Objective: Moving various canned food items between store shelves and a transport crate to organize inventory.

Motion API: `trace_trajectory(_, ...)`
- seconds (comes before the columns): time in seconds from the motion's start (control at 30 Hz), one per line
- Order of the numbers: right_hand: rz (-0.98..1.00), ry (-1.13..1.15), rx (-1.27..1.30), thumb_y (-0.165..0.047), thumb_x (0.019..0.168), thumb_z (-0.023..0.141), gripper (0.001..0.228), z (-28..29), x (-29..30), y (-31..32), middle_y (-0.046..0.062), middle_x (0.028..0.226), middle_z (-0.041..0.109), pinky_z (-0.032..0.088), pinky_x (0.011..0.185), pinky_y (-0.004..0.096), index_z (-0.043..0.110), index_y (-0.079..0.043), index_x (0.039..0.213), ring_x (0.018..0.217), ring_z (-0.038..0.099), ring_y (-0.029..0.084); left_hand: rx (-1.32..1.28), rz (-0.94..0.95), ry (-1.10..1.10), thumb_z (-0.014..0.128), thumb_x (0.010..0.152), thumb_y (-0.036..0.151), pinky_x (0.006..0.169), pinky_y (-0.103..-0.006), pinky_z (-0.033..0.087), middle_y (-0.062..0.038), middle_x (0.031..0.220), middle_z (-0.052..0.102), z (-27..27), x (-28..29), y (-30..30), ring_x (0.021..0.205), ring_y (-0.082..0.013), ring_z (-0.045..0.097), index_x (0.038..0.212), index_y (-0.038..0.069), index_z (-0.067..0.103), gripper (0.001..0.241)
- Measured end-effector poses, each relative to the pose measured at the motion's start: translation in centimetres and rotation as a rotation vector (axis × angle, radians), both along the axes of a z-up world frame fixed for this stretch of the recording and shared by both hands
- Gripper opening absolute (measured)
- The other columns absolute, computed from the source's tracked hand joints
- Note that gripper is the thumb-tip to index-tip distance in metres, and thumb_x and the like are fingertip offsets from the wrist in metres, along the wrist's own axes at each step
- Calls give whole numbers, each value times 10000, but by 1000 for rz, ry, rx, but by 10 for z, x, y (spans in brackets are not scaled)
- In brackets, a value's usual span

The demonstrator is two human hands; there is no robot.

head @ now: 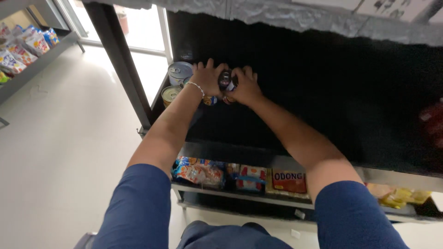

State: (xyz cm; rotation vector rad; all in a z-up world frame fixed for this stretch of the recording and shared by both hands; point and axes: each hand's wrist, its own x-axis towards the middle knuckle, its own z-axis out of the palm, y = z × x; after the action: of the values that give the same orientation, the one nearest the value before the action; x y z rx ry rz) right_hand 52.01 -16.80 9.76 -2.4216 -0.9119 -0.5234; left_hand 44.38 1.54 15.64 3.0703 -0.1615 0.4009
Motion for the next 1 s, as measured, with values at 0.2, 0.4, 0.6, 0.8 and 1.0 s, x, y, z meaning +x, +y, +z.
trace_trajectory(0.2, -62, 167, 39, -345, 658, 951, 821, 15, -21, 3, 193, 1341, 439, 480, 992, 566, 521, -207, 1344, 1245, 486, 433, -3, -106, 107, 879, 608, 494, 963, -602, 455, -307, 1480, 305, -16, 29, 9, 1191, -633, 414, 1530, 357, 308, 1093)
trace_trajectory(0.4, -63, 206, 47, -248, 629, 966, 947, -14, 24, -13, 245, 1468, 332, 498, 1026, 447, 457, -127, 1418, 1307, 456, 451, -81, 21, 241, 748, 742, 347, 1039, -647, 375, -239, 1433, 461, -17, 39, -22, 1247, -545, 476, 1491, 307, 407, 824)
trace_trajectory(0.6, -280, 346, -289, -163, 674, 902, 1020, 58, -39, 8, 165, 1597, 265, 555, 931, 435, 345, -144, 1528, 1300, 527, 384, -55, -84, 49, 683, 829, 329, 1051, -773, 226, -182, 1255, 637, -55, 65, -13, 1192, -389, 583, 1368, 196, 549, 571)
trace_trajectory(0.8, -430, 492, -536, -57, 629, 908, 1262, 100, -58, 25, 177, 1659, 112, 609, 817, 428, 112, -145, 1605, 1236, 579, 387, -199, -170, 12, 765, 720, 275, 1071, -722, 271, -148, 1169, 682, -27, 27, -12, 1102, -366, 644, 1278, 263, 650, 570)
trace_trajectory(1.0, -530, 655, -559, -91, 679, 885, 1271, 103, -59, 6, 188, 1639, 207, 597, 832, 459, 77, -264, 1644, 1171, 641, 382, -347, -278, -28, 848, 691, 232, 1117, -688, 263, -143, 1131, 686, 11, -27, -25, 1069, -379, 644, 1278, 282, 651, 621)
